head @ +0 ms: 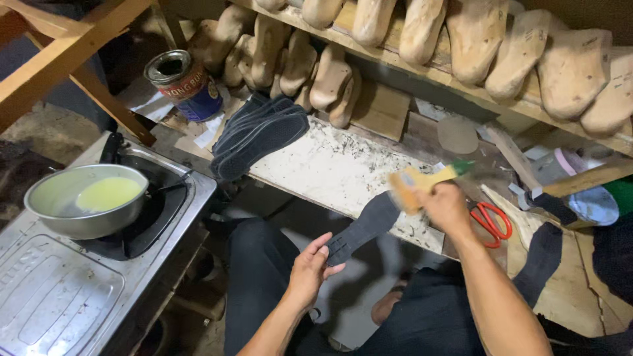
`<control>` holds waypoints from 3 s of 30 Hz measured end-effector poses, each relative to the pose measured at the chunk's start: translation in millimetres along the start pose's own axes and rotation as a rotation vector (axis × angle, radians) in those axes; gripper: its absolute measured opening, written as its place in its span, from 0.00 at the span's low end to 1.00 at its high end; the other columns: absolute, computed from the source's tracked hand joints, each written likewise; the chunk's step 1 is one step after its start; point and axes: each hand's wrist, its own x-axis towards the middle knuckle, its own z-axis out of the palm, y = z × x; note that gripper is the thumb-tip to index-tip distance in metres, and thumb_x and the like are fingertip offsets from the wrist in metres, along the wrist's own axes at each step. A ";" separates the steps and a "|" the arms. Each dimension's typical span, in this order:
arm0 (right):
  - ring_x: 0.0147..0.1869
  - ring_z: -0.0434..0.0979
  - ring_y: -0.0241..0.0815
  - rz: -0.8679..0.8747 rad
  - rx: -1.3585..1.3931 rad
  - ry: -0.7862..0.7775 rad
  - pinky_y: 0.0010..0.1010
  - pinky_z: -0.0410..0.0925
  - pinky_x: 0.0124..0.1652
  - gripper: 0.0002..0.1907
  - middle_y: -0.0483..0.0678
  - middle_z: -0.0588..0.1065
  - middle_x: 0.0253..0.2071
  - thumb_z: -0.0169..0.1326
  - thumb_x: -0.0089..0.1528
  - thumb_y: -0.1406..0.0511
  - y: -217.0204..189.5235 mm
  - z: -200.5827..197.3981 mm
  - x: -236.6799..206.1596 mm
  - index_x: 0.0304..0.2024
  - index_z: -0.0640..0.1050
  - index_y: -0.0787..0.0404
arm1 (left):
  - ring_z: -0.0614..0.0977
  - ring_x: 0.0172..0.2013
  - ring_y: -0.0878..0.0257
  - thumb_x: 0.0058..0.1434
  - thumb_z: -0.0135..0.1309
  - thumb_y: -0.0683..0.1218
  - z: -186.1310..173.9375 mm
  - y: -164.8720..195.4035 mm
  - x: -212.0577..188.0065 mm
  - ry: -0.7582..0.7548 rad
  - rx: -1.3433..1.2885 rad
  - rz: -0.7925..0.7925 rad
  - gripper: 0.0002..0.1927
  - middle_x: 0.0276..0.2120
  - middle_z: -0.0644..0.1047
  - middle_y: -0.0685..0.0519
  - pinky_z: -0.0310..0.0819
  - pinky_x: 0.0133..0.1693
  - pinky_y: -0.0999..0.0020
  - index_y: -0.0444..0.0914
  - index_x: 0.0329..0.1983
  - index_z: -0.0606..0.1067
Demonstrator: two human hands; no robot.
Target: The person sits at a workbench and uses a wide brush to spread glue over the bottom of rubber shoe soles, working through a stack of soles one at a time. They hold each sole in one hand, brush the adhesive across its surface, and set the finished sole back on the bench.
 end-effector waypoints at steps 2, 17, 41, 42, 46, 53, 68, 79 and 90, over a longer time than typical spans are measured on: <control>0.40 0.83 0.52 -0.010 0.027 0.159 0.41 0.71 0.42 0.22 0.58 0.81 0.37 0.62 0.65 0.52 1.4 -3.1 1.4 0.41 0.83 0.67 | 0.81 0.44 0.63 0.68 0.48 0.41 5.5 9.5 -7.8 -0.010 0.131 0.038 0.27 0.53 0.74 0.47 0.81 0.49 0.65 0.38 0.71 0.66; 0.36 0.79 0.39 -0.247 0.680 0.165 0.34 0.73 0.39 0.17 0.47 0.82 0.37 0.61 0.60 0.60 -57.7 18.0 -63.9 0.47 0.83 0.65 | 0.86 0.44 0.59 0.70 0.45 0.50 6.4 37.0 -4.6 0.075 0.169 -0.069 0.21 0.48 0.81 0.47 0.81 0.40 0.68 0.35 0.62 0.71; 0.35 0.79 0.51 -0.687 0.037 0.207 0.41 0.73 0.34 0.12 0.53 0.79 0.37 0.60 0.62 0.61 -21.8 22.2 -18.7 0.42 0.81 0.62 | 0.84 0.49 0.50 0.69 0.43 0.46 -14.5 86.2 -56.9 0.138 -0.016 0.070 0.22 0.51 0.80 0.41 0.81 0.44 0.62 0.30 0.63 0.68; 0.35 0.78 0.51 -0.705 -0.035 0.305 0.42 0.72 0.35 0.09 0.52 0.79 0.36 0.59 0.63 0.63 -26.5 15.3 -24.2 0.41 0.81 0.63 | 0.84 0.49 0.49 0.70 0.43 0.46 -12.6 89.9 -57.6 0.112 -0.017 0.103 0.22 0.52 0.79 0.40 0.81 0.44 0.62 0.29 0.63 0.68; 0.36 0.78 0.52 -0.837 -0.133 0.250 0.44 0.73 0.38 0.18 0.51 0.78 0.32 0.59 0.50 0.68 -65.5 14.3 -74.7 0.44 0.83 0.62 | 0.84 0.51 0.50 0.69 0.44 0.46 -3.4 104.1 -59.6 0.088 0.006 0.139 0.22 0.51 0.79 0.40 0.80 0.47 0.60 0.28 0.63 0.68; 0.36 0.82 0.38 -0.103 0.425 -0.092 0.31 0.74 0.38 0.15 0.47 0.83 0.34 0.61 0.60 0.61 -25.6 14.7 -69.4 0.48 0.83 0.60 | 0.83 0.49 0.55 0.68 0.47 0.43 7.4 110.7 -65.2 0.154 0.162 0.239 0.22 0.49 0.80 0.41 0.80 0.50 0.61 0.29 0.63 0.71; 0.33 0.81 0.38 0.217 0.415 0.078 0.34 0.72 0.35 0.26 0.46 0.82 0.33 0.57 0.61 0.47 -5.7 1.8 -83.6 0.54 0.78 0.55 | 0.80 0.58 0.54 0.62 0.54 0.38 72.7 61.8 -57.4 -0.104 0.931 0.690 0.20 0.57 0.78 0.42 0.69 0.60 0.63 0.30 0.59 0.75; 0.46 0.78 0.37 0.310 1.288 0.474 0.29 0.71 0.48 0.26 0.52 0.77 0.46 0.56 0.63 0.75 109.3 -1.1 -163.5 0.63 0.66 0.67 | 0.72 0.63 0.37 0.57 0.65 0.44 111.3 8.6 -56.5 -0.693 1.225 0.646 0.23 0.65 0.68 0.35 0.67 0.60 0.50 0.33 0.55 0.79; 0.67 0.67 0.59 0.339 0.065 0.658 0.44 0.65 0.61 0.36 0.66 0.66 0.66 0.68 0.57 0.64 175.2 -23.5 -146.9 0.65 0.70 0.70 | 0.75 0.62 0.43 0.58 0.62 0.47 66.3 8.6 -43.4 -0.600 1.321 0.347 0.19 0.63 0.73 0.43 0.68 0.60 0.53 0.33 0.51 0.81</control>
